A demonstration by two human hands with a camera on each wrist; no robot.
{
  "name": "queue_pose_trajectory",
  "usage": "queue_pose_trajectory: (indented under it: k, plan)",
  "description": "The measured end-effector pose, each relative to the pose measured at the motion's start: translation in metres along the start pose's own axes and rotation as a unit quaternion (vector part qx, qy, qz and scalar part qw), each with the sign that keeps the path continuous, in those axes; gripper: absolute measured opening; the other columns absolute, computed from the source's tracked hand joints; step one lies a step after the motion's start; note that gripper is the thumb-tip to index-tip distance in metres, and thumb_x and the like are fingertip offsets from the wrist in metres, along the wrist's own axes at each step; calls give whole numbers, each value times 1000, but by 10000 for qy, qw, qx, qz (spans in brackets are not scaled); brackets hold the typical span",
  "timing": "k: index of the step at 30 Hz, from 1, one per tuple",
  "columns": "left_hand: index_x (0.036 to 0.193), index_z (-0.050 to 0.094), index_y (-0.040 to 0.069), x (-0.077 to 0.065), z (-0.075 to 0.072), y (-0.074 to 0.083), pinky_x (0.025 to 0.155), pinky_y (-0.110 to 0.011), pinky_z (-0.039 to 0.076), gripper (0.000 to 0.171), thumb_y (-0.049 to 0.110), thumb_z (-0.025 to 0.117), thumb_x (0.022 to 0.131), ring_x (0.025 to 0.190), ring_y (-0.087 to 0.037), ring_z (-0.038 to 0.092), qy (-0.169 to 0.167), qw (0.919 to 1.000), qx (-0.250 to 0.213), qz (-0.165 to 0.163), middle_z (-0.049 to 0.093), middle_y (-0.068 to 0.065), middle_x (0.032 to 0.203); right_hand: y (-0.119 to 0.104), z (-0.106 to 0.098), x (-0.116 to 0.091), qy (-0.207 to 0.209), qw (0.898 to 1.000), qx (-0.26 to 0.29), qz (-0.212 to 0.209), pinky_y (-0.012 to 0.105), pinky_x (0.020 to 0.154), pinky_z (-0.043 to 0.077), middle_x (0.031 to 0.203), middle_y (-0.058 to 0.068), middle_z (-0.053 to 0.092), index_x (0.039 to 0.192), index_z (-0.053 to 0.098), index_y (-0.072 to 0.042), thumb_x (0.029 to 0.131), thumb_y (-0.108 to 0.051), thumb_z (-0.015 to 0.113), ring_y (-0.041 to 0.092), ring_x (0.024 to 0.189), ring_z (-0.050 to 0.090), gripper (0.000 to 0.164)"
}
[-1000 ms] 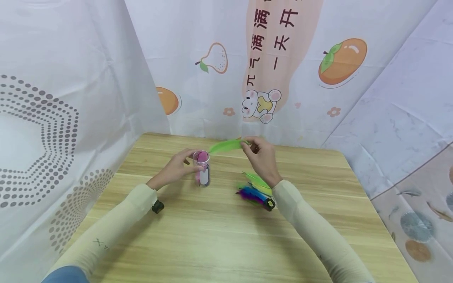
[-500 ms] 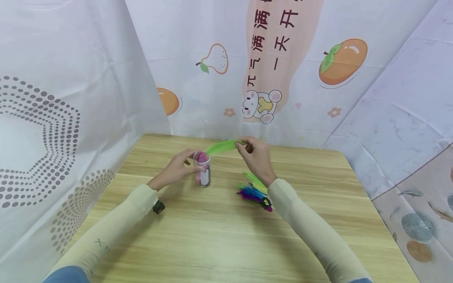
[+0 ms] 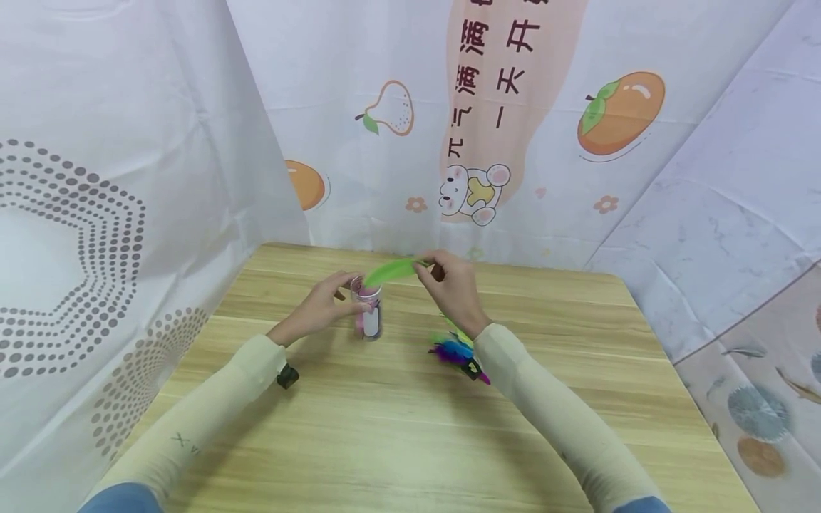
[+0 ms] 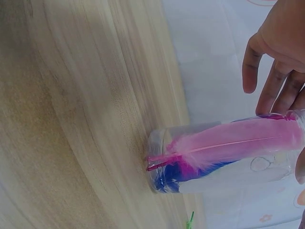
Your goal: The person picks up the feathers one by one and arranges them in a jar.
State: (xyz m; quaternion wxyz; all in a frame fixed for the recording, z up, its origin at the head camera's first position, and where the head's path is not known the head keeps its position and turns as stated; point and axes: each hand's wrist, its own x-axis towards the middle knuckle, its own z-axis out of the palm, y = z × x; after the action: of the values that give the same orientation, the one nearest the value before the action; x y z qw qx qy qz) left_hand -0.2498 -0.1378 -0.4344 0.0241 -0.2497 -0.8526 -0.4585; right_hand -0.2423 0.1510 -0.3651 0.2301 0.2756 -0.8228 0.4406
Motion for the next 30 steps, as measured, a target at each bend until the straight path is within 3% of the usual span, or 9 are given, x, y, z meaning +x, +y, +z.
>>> queue_pose_trajectory:
  k: [6,16,23,30]
  plan:
    - [146,57,18,0,0,-1,92,-42,50,66,45,80,89,110,-18,55,13,10000,17,-36,60,2,121,-1,7,-1,-177,9998,-17,70,22,52,40,84,-3,67,106,77,-11,97,-12,74,15,61,50,9]
    - [145,58,23,0,0,-1,90,-43,50,64,47,79,90,112,-18,55,9,10000,27,39,60,3,126,-2,20,1,-438,9990,-36,-124,24,48,37,68,-2,56,106,78,-11,97,-14,74,13,55,46,10]
    - [143,58,27,-2,0,-2,91,-45,49,61,50,77,91,113,-17,55,-56,10000,-30,73,60,5,127,-2,34,-1,-556,9964,-13,-643,25,51,38,72,-4,60,104,78,-10,97,-10,74,11,55,45,9]
    - [142,58,27,-2,-1,-1,91,-45,49,58,48,77,91,113,-15,55,-74,9999,-26,81,60,8,127,-5,47,0,-789,9947,-109,-652,25,49,39,80,-7,66,106,78,-10,99,-14,72,7,54,46,10]
